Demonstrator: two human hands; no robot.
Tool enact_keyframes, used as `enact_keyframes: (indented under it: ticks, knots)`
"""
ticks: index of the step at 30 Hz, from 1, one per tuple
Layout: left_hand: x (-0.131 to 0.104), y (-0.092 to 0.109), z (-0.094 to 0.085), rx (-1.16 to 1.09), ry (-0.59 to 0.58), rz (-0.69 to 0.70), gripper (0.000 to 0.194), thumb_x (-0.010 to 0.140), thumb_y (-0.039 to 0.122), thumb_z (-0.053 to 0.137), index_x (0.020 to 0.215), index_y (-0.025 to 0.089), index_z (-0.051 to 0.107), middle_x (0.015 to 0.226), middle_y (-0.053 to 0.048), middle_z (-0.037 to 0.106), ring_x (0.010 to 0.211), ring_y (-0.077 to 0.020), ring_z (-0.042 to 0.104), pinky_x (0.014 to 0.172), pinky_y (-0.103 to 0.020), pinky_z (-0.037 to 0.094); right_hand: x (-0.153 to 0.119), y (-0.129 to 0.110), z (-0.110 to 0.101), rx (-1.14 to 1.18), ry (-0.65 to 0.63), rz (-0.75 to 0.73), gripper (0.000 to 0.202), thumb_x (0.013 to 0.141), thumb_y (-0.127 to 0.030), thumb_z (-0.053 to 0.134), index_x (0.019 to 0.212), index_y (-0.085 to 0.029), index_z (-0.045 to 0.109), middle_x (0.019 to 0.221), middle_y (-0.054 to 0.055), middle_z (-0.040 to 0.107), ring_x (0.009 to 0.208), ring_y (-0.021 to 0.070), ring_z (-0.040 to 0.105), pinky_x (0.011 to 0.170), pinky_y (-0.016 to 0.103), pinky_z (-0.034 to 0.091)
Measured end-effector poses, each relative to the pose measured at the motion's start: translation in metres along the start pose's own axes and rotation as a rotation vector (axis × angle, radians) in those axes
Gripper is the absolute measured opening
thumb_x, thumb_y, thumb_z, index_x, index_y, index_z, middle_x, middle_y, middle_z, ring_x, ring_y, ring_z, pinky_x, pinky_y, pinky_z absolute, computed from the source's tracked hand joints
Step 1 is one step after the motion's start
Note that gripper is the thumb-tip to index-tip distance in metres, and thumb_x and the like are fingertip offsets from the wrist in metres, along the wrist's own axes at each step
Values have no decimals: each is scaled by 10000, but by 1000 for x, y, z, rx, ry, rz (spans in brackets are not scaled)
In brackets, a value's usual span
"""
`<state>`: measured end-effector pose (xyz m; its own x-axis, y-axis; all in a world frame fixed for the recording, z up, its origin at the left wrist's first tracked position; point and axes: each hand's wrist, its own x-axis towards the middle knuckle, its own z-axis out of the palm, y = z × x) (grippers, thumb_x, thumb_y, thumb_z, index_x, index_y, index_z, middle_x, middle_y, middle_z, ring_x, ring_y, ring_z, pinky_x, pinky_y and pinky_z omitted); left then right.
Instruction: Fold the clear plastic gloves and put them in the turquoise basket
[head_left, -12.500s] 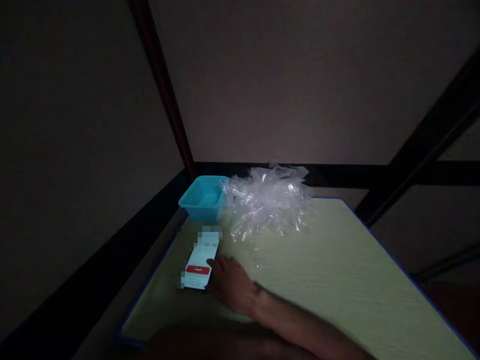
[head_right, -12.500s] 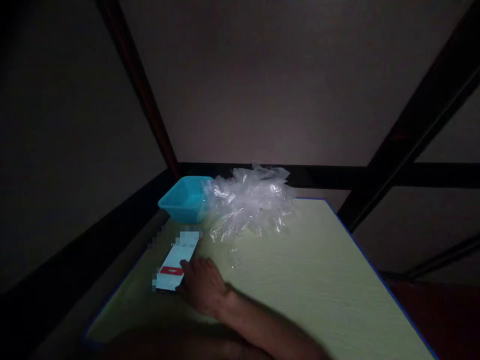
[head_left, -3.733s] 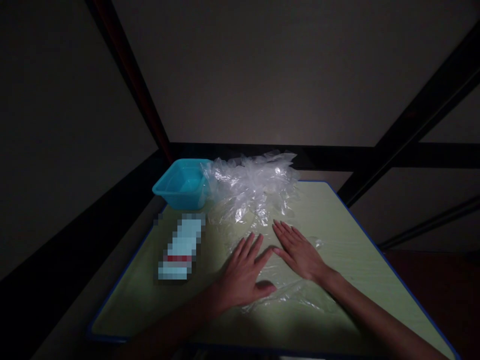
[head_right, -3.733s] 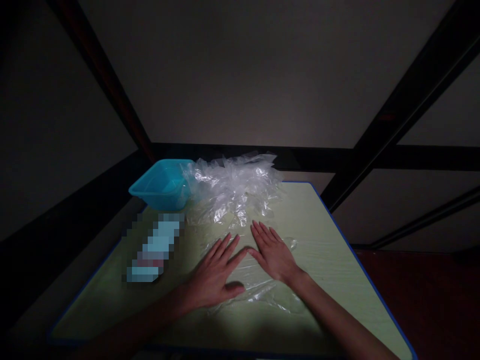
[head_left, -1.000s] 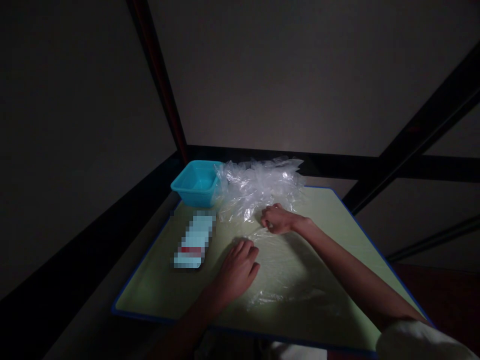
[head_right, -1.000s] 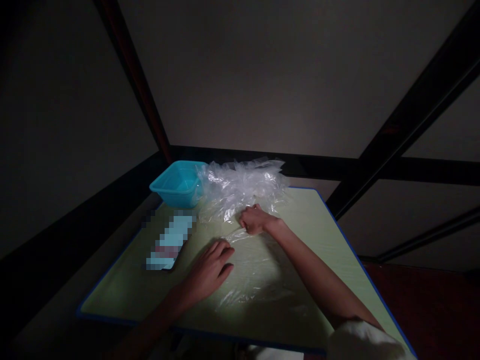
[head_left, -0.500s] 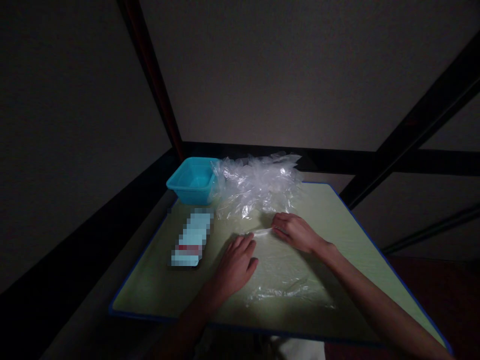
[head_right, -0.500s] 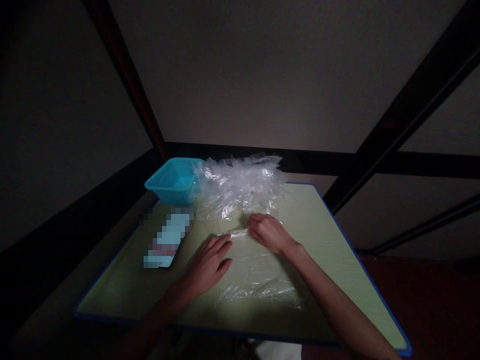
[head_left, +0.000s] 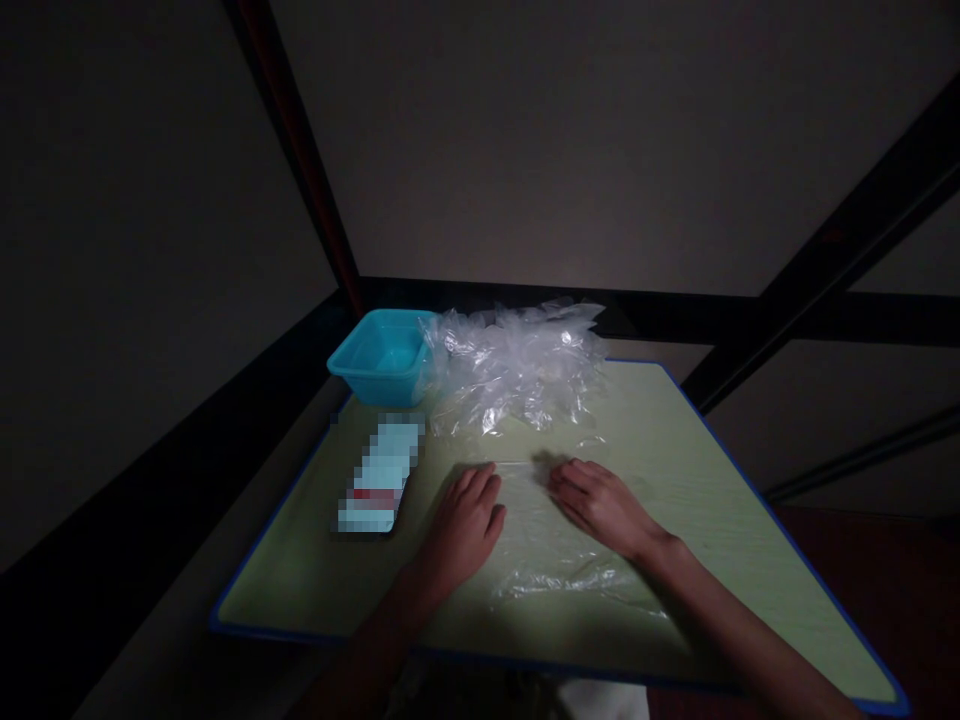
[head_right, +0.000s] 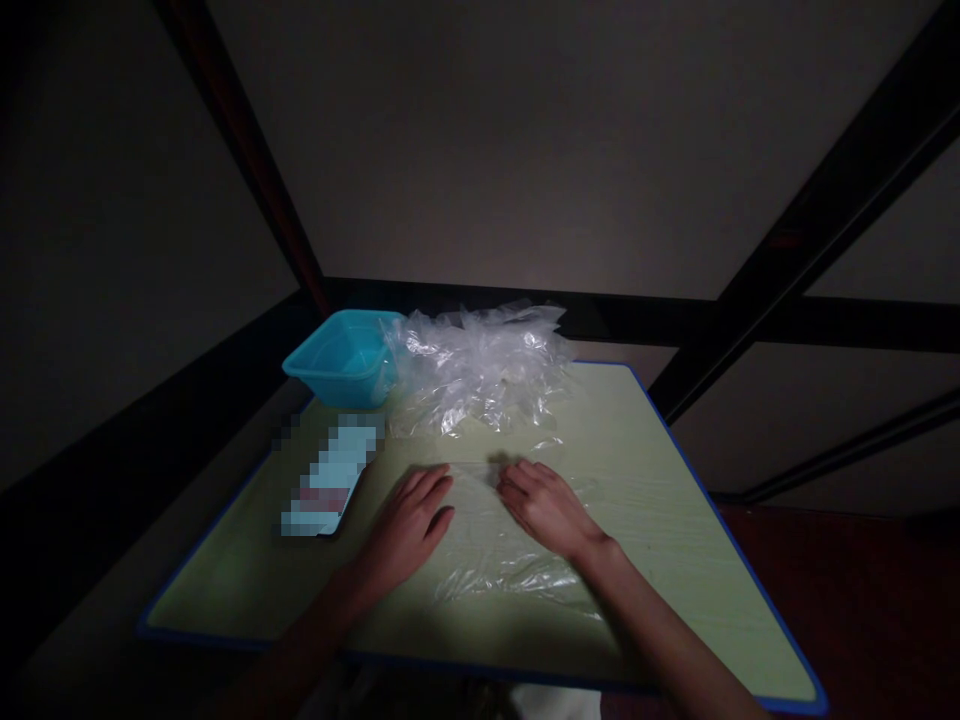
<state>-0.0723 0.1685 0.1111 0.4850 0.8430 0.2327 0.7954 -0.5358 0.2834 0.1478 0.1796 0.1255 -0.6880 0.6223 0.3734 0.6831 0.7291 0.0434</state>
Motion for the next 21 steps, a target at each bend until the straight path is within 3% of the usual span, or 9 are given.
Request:
enact_keyframes:
  ticks: [8, 13, 21]
  knots:
    - [-5, -4, -5, 27, 41, 24, 296, 846, 152, 498, 1128, 81, 558, 1238, -156, 560, 1114, -281, 515, 928, -443, 442, -4, -1, -23, 24, -87, -18, 389, 952, -329, 307, 864, -156, 644, 840, 91, 640, 775, 199, 579, 696, 353, 476]
    - [-9, -3, -4, 17, 64, 45, 284, 854, 155, 487, 1125, 115, 560, 1256, -143, 549, 1147, -276, 501, 926, -447, 448, -6, 7, -40, -2, -117, -19, 387, 950, -305, 295, 885, -143, 640, 846, 100, 646, 757, 204, 587, 663, 360, 489]
    - [-9, -9, -2, -4, 102, 35, 279, 839, 147, 497, 1109, 123, 564, 1229, -140, 571, 1128, -279, 525, 931, -454, 461, -5, 15, -36, 92, -86, 47, 340, 944, -241, 319, 961, -122, 637, 890, 114, 661, 817, 214, 614, 733, 387, 519]
